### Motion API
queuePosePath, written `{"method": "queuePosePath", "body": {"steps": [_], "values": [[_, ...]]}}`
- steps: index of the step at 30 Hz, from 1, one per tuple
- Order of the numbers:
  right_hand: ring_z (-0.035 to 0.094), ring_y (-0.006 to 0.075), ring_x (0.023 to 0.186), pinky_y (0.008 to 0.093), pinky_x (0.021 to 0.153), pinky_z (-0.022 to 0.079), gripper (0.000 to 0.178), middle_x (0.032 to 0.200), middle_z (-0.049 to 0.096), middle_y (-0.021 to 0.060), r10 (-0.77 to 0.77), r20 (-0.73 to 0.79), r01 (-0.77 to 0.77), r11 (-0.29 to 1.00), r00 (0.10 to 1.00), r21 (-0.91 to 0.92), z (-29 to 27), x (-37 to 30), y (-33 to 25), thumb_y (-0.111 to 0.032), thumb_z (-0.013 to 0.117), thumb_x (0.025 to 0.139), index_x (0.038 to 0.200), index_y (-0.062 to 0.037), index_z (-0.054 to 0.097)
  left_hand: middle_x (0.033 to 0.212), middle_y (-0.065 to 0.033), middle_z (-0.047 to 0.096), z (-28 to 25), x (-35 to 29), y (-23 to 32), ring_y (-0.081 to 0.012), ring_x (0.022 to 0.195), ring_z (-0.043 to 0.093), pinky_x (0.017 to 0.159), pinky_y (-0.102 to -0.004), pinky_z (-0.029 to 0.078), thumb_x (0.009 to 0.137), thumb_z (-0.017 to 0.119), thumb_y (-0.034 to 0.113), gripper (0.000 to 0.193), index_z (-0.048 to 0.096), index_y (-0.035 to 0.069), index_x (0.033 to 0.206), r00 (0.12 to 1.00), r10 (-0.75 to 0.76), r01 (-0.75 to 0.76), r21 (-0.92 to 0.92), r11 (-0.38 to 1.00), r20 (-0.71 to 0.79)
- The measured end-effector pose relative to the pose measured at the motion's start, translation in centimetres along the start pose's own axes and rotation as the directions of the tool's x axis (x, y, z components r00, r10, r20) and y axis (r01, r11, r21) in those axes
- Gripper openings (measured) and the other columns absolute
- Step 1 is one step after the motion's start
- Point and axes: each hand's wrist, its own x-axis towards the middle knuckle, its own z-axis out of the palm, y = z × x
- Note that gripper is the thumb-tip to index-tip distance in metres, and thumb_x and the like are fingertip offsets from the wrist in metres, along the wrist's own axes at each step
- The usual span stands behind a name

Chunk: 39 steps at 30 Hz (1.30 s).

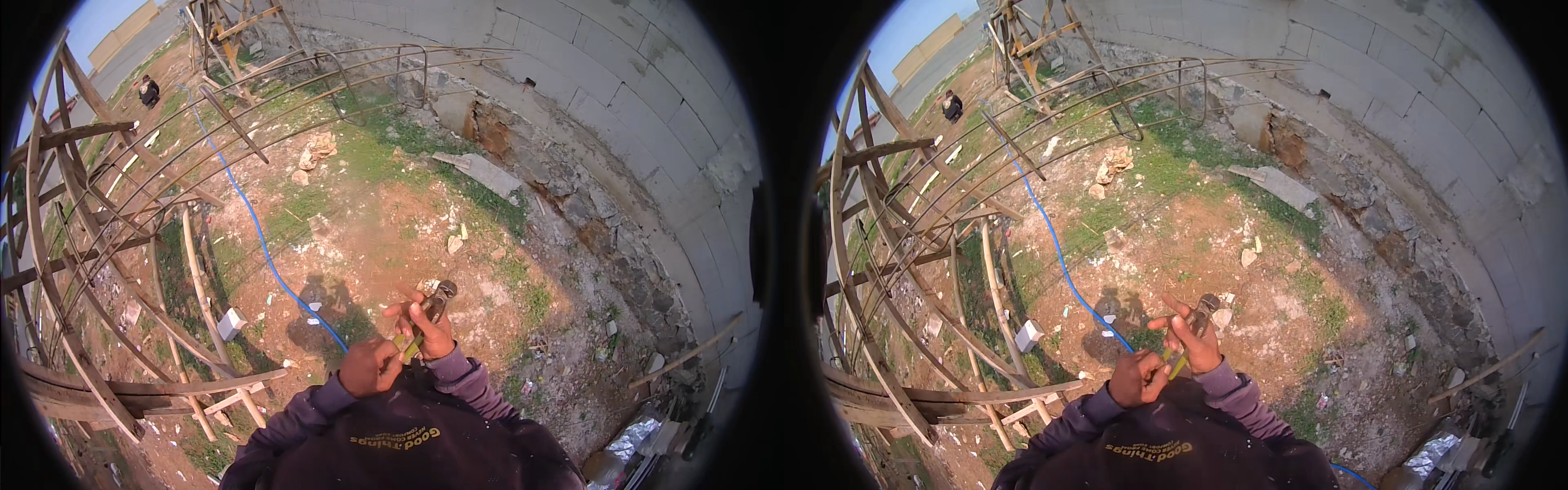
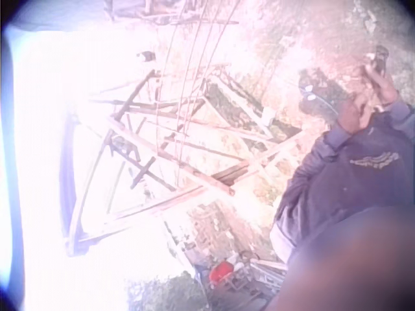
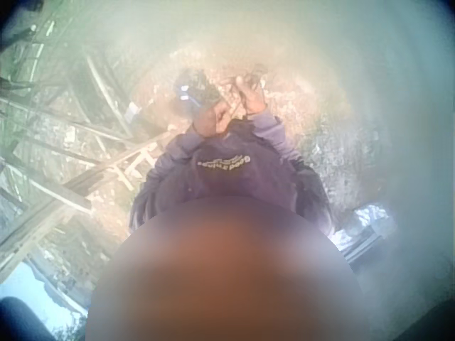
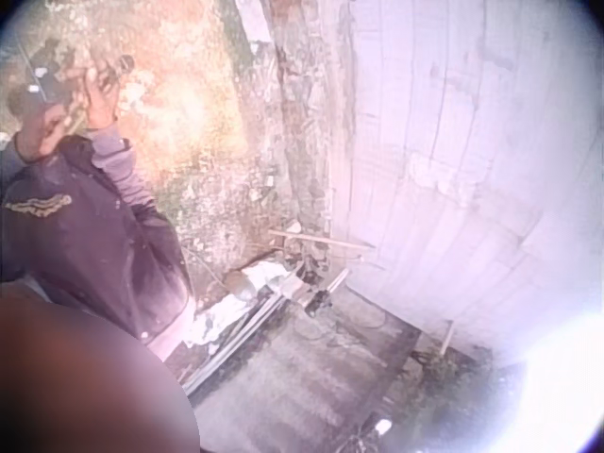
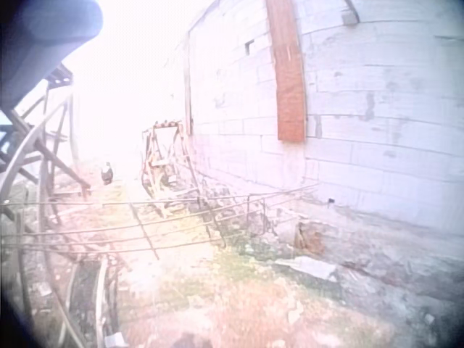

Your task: The person walks through a construction site, picks up a metal rebar cage, and uses pliers to twist wire ties around the cage to secure it. The person repeatedly twists wire ties at multiple points along the cage while standing near a partially built wall.

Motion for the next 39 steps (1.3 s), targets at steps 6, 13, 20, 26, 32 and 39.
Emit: {"method": "queuePosePath", "body": {"steps": [6, 13, 20, 26, 32, 39], "values": [[0.049, 0.0081, 0.061, 0.0238, 0.058, 0.040, 0.033, 0.070, 0.055, 0.0007, -0.374, -0.574, 0.114, 0.892, 0.729, -0.437, -10.3, 0.4, -4.1, -0.021, 0.055, 0.101, 0.124, 0.0030, 0.060, 0.063, -0.0129, 0.054, 6.4, 6.0, -4.2, -0.0293, 0.054, 0.052, 0.052, -0.0385, 0.039, 0.091, 0.064, 0.015, 0.018, 0.056, 0.003, 0.079, 0.876, -0.086, 0.218, -0.230, 0.948, 0.475], [0.045, 0.0063, 0.062, 0.0245, 0.057, 0.036, 0.031, 0.068, 0.050, -0.0020, -0.645, -0.581, 0.156, 0.724, 0.496, -0.672, -15.7, 7.1, -12.4, -0.013, 0.051, 0.101, 0.127, 0.0017, 0.061, 0.070, -0.0161, 0.060, 8.8, 14.2, -11.4, -0.0300, 0.069, 0.062, 0.063, -0.0428, 0.043, 0.093, 0.063, 0.022, 0.020, 0.062, 0.003, 0.087, 0.560, 0.110, 0.078, -0.185, 0.980, 0.821], [0.041, 0.0076, 0.061, 0.0276, 0.058, 0.036, 0.026, 0.068, 0.049, -0.0030, -0.450, -0.304, 0.043, 0.613, 0.840, -0.789, -11.5, 11.8, -19.8, -0.018, 0.054, 0.101, 0.116, -0.0008, 0.067, 0.105, -0.0105, 0.072, 5.3, 26.7, -11.9, -0.0178, 0.069, 0.068, 0.065, -0.0297, 0.051, 0.100, 0.057, 0.031, 0.035, 0.066, 0.002, 0.117, 0.785, -0.020, 0.455, -0.556, 0.695, 0.619], [0.047, 0.0075, 0.065, 0.0272, 0.062, 0.041, 0.025, 0.068, 0.052, -0.0024, 0.008, -0.346, -0.274, 0.628, 0.938, -0.729, -11.0, 14.2, -18.9, -0.015, 0.055, 0.100, 0.119, -0.0064, 0.067, 0.106, -0.0166, 0.071, 3.4, 38.7, -11.8, -0.0192, 0.077, 0.071, 0.067, -0.0293, 0.054, 0.102, 0.054, 0.033, 0.044, 0.061, -0.005, 0.123, 0.939, -0.295, 0.311, -0.800, 0.514, 0.176], [0.057, 0.0081, 0.067, 0.0259, 0.064, 0.045, 0.027, 0.076, 0.067, 0.0017, 0.045, -0.348, -0.238, 0.810, 0.937, -0.535, -13.0, 18.4, -16.9, -0.022, 0.055, 0.101, 0.109, 0.0011, 0.067, 0.100, -0.0170, 0.072, 4.3, 41.4, -13.4, -0.0204, 0.089, 0.070, 0.080, -0.0308, 0.053, 0.102, 0.053, 0.030, 0.044, 0.061, -0.007, 0.125, 0.892, -0.255, 0.453, -0.725, 0.519, 0.374], [0.058, 0.0138, 0.061, 0.0285, 0.060, 0.044, 0.031, 0.070, 0.066, 0.0079, 0.226, -0.215, -0.281, 0.919, 0.950, -0.276, -19.7, 26.3, -19.1, -0.027, 0.057, 0.100, 0.086, -0.0009, 0.066, 0.103, -0.0086, 0.070, 7.9, 44.9, -14.5, -0.0103, 0.090, 0.064, 0.075, -0.0254, 0.054, 0.102, 0.055, 0.028, 0.041, 0.062, -0.006, 0.124, 0.811, -0.289, 0.582, -0.749, 0.317, 0.509]]}}
